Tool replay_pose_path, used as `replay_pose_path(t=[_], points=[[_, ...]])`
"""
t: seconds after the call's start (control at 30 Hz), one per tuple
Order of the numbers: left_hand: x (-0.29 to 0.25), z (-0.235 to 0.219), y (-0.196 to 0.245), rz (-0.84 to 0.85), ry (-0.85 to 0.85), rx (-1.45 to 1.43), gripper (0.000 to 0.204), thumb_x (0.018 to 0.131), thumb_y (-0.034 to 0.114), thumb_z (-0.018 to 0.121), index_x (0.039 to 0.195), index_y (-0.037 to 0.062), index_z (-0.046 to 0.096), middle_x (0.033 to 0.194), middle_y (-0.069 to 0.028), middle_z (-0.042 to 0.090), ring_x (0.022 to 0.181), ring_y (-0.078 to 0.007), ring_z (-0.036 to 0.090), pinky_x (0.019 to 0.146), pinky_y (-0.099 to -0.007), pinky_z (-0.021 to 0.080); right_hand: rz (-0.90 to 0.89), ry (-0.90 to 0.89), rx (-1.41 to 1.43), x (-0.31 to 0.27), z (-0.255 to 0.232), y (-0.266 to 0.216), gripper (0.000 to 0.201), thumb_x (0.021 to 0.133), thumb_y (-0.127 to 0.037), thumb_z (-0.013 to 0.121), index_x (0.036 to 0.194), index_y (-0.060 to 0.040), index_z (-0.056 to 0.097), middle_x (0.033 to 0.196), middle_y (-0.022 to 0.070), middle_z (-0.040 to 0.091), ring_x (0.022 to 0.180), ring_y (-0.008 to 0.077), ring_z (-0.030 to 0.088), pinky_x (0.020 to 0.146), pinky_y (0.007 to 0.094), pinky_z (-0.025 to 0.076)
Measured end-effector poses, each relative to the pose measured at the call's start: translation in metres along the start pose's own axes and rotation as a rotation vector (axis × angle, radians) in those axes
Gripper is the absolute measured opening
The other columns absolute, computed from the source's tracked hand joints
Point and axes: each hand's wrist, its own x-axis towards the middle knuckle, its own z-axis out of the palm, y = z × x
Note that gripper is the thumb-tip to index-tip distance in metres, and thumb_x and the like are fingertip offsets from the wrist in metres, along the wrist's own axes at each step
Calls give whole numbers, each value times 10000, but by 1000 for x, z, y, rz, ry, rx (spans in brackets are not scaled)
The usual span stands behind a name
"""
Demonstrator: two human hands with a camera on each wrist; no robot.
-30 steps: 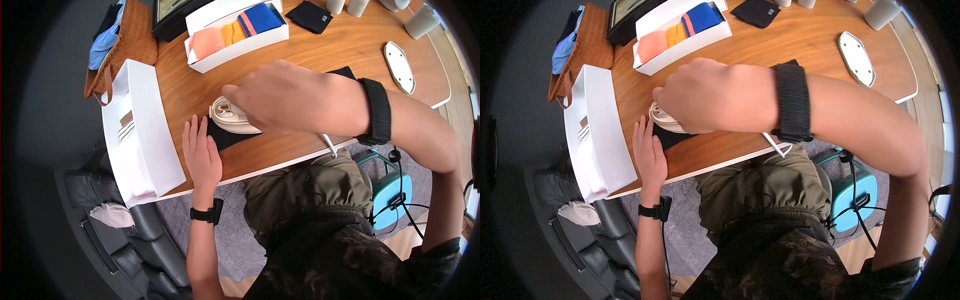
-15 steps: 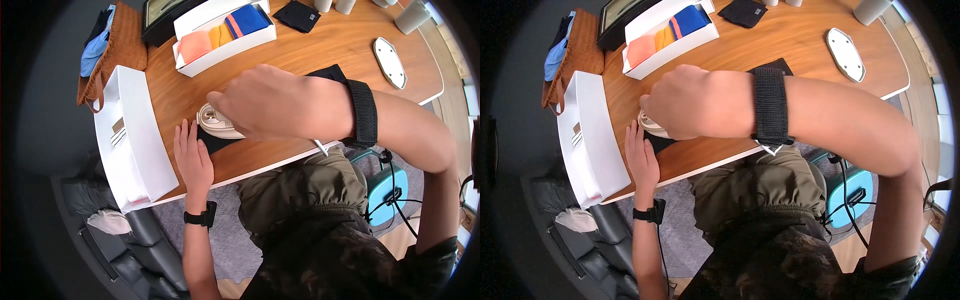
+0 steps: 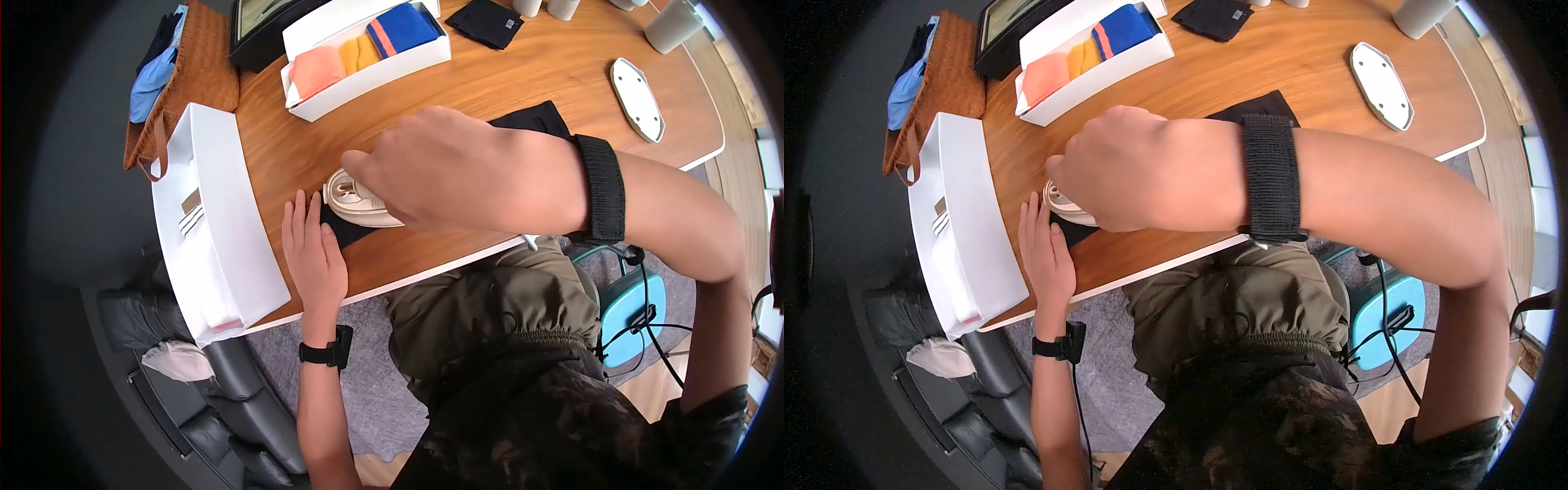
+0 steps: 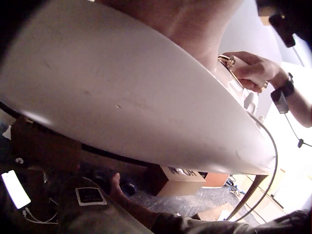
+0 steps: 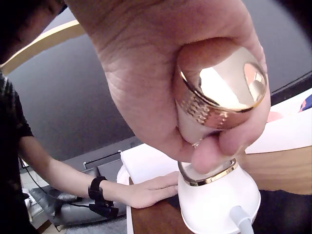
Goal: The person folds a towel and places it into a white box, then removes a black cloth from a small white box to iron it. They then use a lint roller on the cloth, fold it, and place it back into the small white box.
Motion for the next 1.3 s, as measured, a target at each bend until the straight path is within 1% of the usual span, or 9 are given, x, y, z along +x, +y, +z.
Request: replay_pose_path(t=[0.17, 0.23, 0.33, 0.53, 0.83, 0.93, 1.03, 1.23, 1.3], points=[[1, -2, 3, -10, 15, -37, 453, 1069, 138, 426, 1497, 49, 544, 1618, -161, 449, 1520, -398, 347, 1236, -511, 287, -6, -56, 26, -12, -9, -2, 258, 857, -104, 721, 1039, 31, 599, 697, 163, 690, 705, 350, 731, 599, 419, 559], [0, -1, 1, -11, 14, -34, 454, 1069, 139, 425, 1498, 50, 543, 1620, -160, 446, 1521, -396, 346, 1238, -509, 284, 93, -133, -59, -15, -12, -6, 273, 864, -185, 748, 1054, -7, 670, 855, 124, 752, 805, 307, 767, 680, 411, 604], [2, -1, 3, -11, -4, -25, 462, 1083, 160, 399, 1513, 47, 525, 1632, -157, 433, 1532, -387, 332, 1251, -503, 265, 57, -34, 16, -13, -2, -2, 245, 865, -113, 709, 1032, 29, 599, 698, 164, 683, 703, 355, 726, 597, 437, 553], [0, 0, 1, -15, -11, 0, 464, 1099, 181, 372, 1519, 39, 510, 1644, -150, 418, 1544, -384, 315, 1263, -500, 246, -35, 67, -10, -9, 2, -1, 208, 860, -104, 706, 975, 18, 583, 668, 152, 660, 675, 354, 712, 583, 442, 547], [1, 1, 1, -2, 20, -43, 457, 1059, 137, 447, 1498, 64, 549, 1620, -150, 451, 1518, -398, 351, 1233, -504, 288, 67, -82, -39, -19, -9, -3, 265, 857, -144, 744, 1060, 8, 667, 804, 130, 738, 757, 306, 762, 647, 407, 596], [2, -1, 3, -14, -25, 7, 467, 1099, 172, 371, 1530, 54, 506, 1642, -147, 422, 1543, -376, 317, 1268, -495, 246, 99, -146, -37, -10, -15, -6, 253, 869, -152, 732, 1058, 5, 669, 802, 123, 738, 760, 303, 762, 653, 399, 596], [2, -1, 3, -21, -19, -1, 470, 1099, 177, 368, 1532, 51, 502, 1639, -151, 426, 1541, -379, 321, 1267, -496, 248, 18, -40, 2, -12, -13, -3, 216, 882, -107, 693, 1026, 19, 593, 652, 158, 645, 665, 363, 704, 569, 439, 541], [1, 0, 2, -17, 13, -28, 455, 1068, 152, 434, 1499, 63, 549, 1616, -155, 454, 1516, -403, 353, 1228, -515, 299, -68, 122, -31, -35, -4, 7, 237, 879, -110, 698, 1019, 30, 568, 618, 151, 625, 605, 373, 682, 549, 456, 532], [0, -1, 1, -25, 0, -21, 458, 1078, 151, 421, 1513, 57, 531, 1623, -154, 446, 1527, -391, 339, 1245, -502, 276, 5, 6, -62, -33, -15, -1, 234, 879, -124, 706, 1049, 13, 624, 700, 137, 677, 684, 334, 721, 593, 424, 562]])
